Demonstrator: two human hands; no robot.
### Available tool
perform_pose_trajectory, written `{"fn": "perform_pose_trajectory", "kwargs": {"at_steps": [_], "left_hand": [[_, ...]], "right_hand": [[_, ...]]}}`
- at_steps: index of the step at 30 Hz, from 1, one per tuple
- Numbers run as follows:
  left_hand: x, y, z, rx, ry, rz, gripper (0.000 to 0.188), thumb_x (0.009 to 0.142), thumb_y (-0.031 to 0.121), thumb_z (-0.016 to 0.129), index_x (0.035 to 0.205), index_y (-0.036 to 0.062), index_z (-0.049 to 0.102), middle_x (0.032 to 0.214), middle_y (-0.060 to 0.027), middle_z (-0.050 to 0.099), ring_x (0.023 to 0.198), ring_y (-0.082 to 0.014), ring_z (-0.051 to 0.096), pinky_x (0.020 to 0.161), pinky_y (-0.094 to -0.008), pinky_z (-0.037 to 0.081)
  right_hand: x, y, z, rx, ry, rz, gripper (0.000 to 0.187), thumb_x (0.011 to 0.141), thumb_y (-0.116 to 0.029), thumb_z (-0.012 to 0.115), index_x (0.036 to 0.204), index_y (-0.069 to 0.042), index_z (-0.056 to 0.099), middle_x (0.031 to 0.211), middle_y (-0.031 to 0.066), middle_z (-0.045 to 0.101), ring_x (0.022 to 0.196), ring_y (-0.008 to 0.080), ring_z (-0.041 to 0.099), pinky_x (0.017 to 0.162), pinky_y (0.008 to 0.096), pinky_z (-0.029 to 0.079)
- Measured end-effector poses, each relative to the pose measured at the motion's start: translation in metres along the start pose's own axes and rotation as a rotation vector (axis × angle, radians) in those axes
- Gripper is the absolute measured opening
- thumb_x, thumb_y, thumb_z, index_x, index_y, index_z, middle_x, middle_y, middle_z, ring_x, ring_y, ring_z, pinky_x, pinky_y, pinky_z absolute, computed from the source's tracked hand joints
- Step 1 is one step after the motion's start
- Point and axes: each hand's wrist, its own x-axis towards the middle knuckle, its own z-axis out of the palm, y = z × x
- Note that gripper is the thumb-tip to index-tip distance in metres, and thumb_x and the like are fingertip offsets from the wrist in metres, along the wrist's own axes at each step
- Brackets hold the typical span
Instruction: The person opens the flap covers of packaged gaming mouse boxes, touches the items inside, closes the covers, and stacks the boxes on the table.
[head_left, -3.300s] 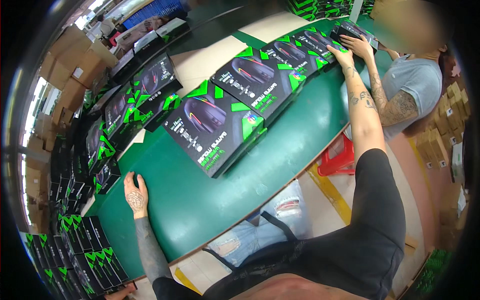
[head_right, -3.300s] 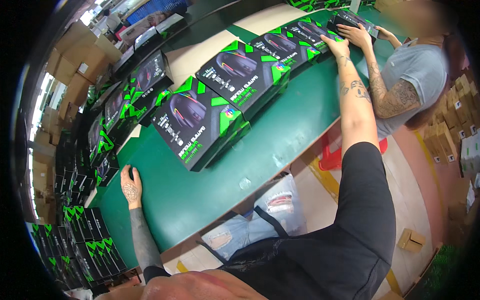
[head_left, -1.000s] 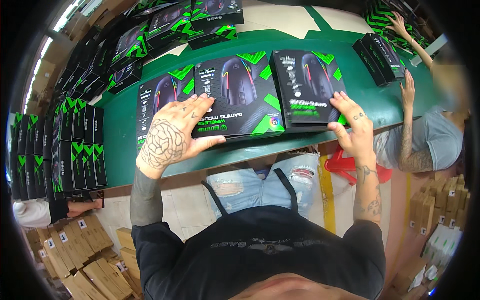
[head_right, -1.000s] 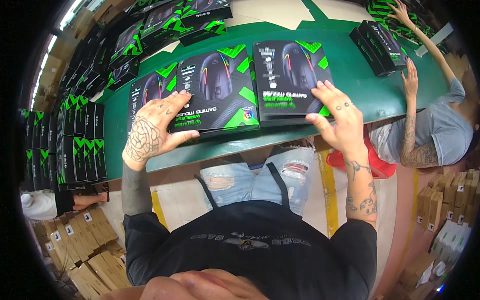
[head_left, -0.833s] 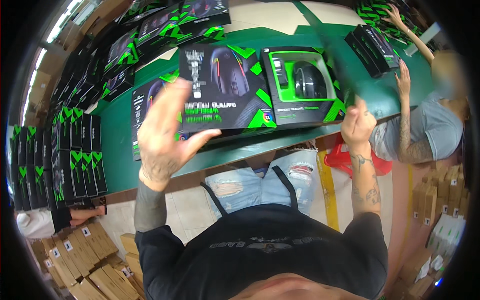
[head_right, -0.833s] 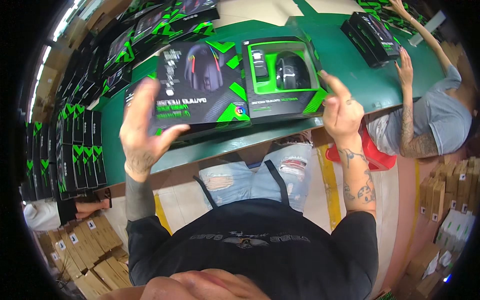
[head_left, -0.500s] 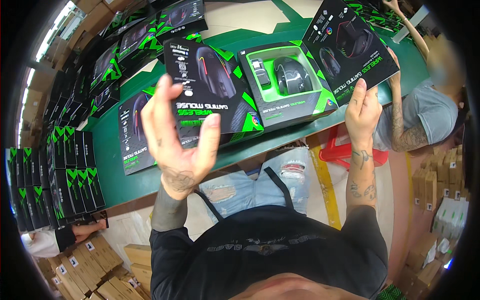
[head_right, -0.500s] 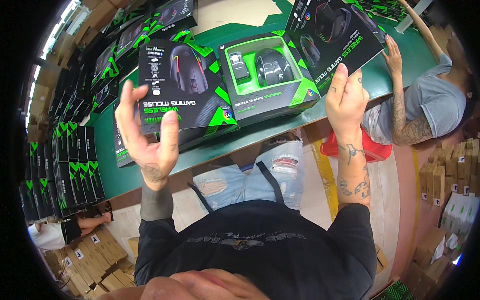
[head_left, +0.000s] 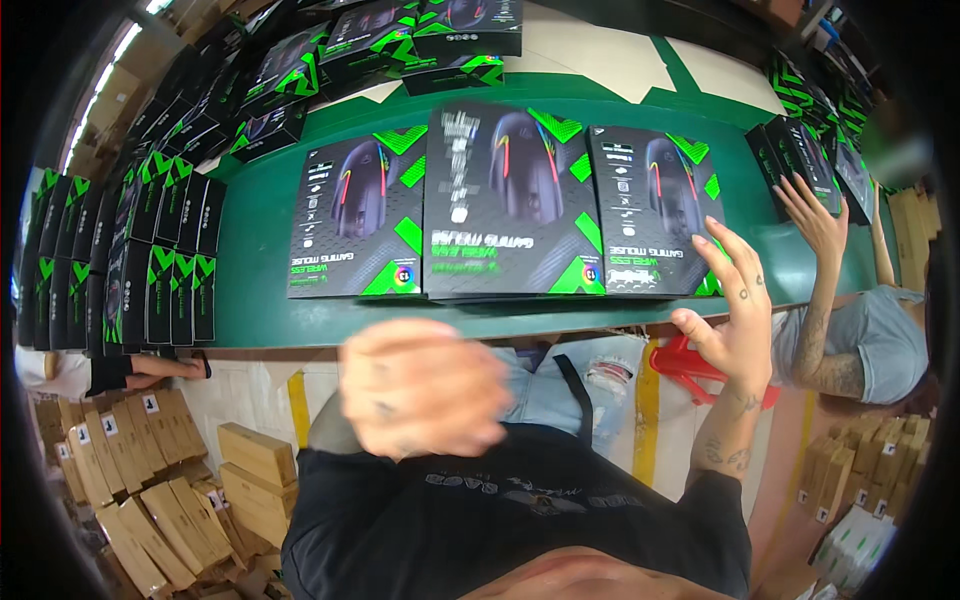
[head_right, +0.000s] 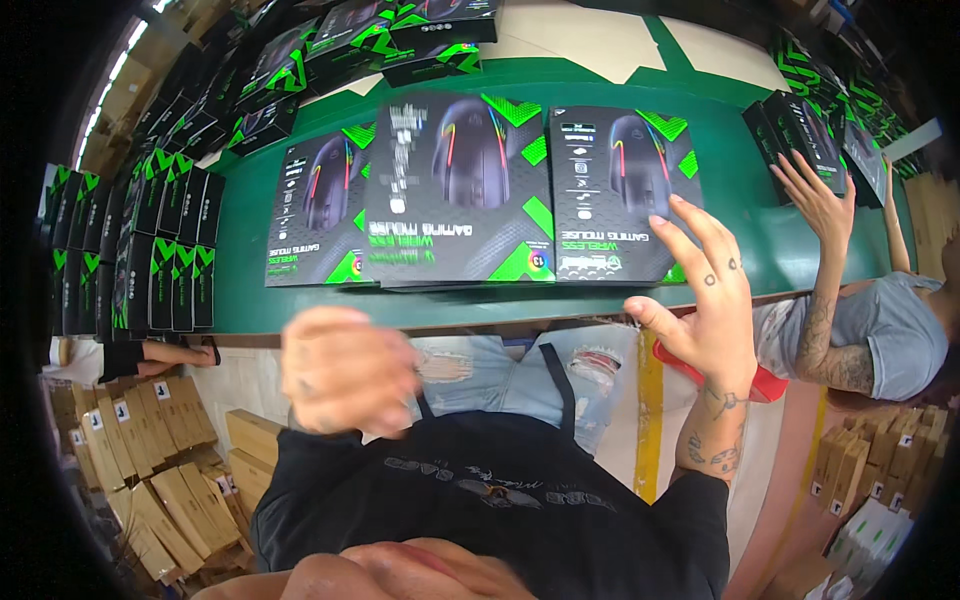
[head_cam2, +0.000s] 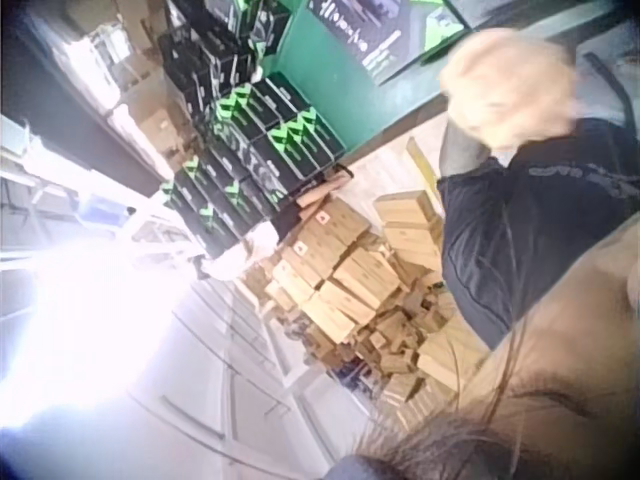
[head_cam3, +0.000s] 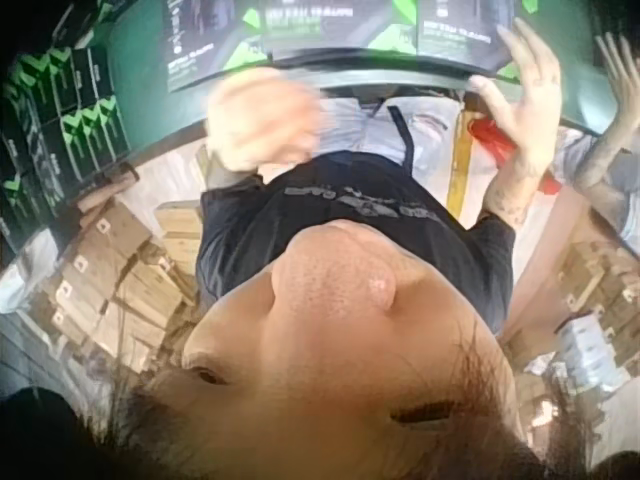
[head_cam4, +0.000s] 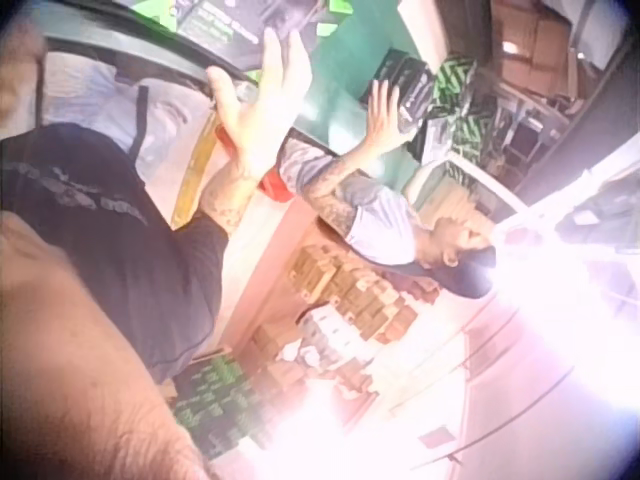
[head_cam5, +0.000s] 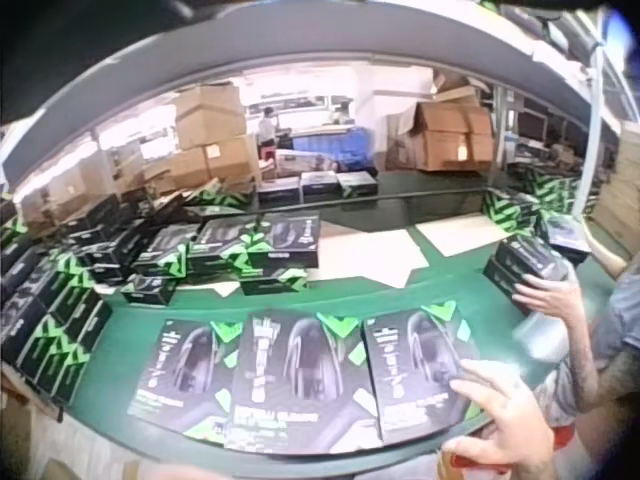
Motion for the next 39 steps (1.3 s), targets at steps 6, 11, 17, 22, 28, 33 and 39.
{"fn": "perform_pose_trajectory", "kwargs": {"at_steps": [6, 11, 17, 22, 28, 33, 39], "left_hand": [[-0.062, -0.046, -0.073, 0.581, -0.275, -0.790, 0.085, 0.059, 0.036, 0.082, 0.129, 0.0022, 0.047, 0.133, -0.0208, 0.046, 0.118, -0.0379, 0.049, 0.098, -0.0436, 0.040], [-0.091, -0.068, -0.077, 0.233, -0.227, -1.023, 0.096, 0.053, 0.041, 0.085, 0.131, 0.0001, 0.045, 0.116, -0.0213, 0.059, 0.107, -0.0276, 0.060, 0.091, -0.0356, 0.046], [-0.095, -0.064, -0.068, 0.297, 0.026, -0.975, 0.082, 0.057, 0.045, 0.082, 0.121, 0.0005, 0.056, 0.089, -0.0127, 0.068, 0.082, -0.0236, 0.067, 0.077, -0.0342, 0.052], [-0.080, -0.057, -0.057, 0.556, -0.020, -0.741, 0.065, 0.068, 0.059, 0.071, 0.100, 0.0028, 0.063, 0.094, -0.0109, 0.064, 0.079, -0.0290, 0.063, 0.071, -0.0374, 0.049], [-0.020, -0.041, 0.020, 0.385, -0.092, -0.441, 0.063, 0.072, 0.020, 0.067, 0.124, -0.0104, 0.047, 0.070, -0.0064, 0.059, 0.051, -0.0147, 0.051, 0.054, -0.0293, 0.043], [-0.009, -0.051, 0.018, 0.316, 0.120, -0.432, 0.051, 0.072, 0.012, 0.063, 0.117, -0.0105, 0.053, 0.068, -0.0068, 0.056, 0.047, -0.0187, 0.048, 0.048, -0.0285, 0.041], [-0.037, -0.047, -0.038, 0.388, 0.504, -0.838, 0.054, 0.081, 0.006, 0.061, 0.132, 0.0010, 0.042, 0.119, -0.0168, 0.053, 0.101, -0.0221, 0.053, 0.086, -0.0336, 0.042]], "right_hand": [[0.034, -0.033, 0.022, 0.025, -0.155, -0.196, 0.067, 0.066, -0.035, 0.077, 0.124, -0.010, 0.054, 0.129, 0.0162, 0.048, 0.119, 0.0354, 0.046, 0.098, 0.0439, 0.038], [0.056, -0.059, 0.056, -0.033, -0.270, -0.201, 0.067, 0.070, -0.039, 0.074, 0.125, -0.008, 0.052, 0.130, 0.0181, 0.047, 0.122, 0.0350, 0.045, 0.100, 0.0445, 0.038], [0.056, -0.067, 0.060, -0.105, -0.199, -0.179, 0.071, 0.068, -0.043, 0.075, 0.123, -0.004, 0.053, 0.124, 0.0174, 0.054, 0.116, 0.0331, 0.052, 0.094, 0.0411, 0.044], [0.060, -0.071, 0.059, -0.105, -0.227, -0.106, 0.073, 0.065, -0.043, 0.077, 0.122, -0.005, 0.054, 0.124, 0.0168, 0.055, 0.116, 0.0346, 0.052, 0.095, 0.0414, 0.044], [0.058, -0.077, 0.053, -0.122, -0.198, -0.106, 0.059, 0.074, -0.041, 0.071, 0.117, -0.003, 0.057, 0.115, 0.0173, 0.060, 0.109, 0.0309, 0.058, 0.088, 0.0388, 0.049], [0.052, -0.069, 0.058, -0.148, -0.103, -0.220, 0.052, 0.076, -0.041, 0.069, 0.111, -0.004, 0.060, 0.108, 0.0164, 0.064, 0.104, 0.0281, 0.062, 0.078, 0.0351, 0.052], [0.044, -0.044, 0.027, -0.034, -0.040, -0.090, 0.044, 0.070, -0.026, 0.074, 0.105, -0.003, 0.063, 0.106, 0.0148, 0.064, 0.098, 0.0308, 0.061, 0.088, 0.0372, 0.047]]}}
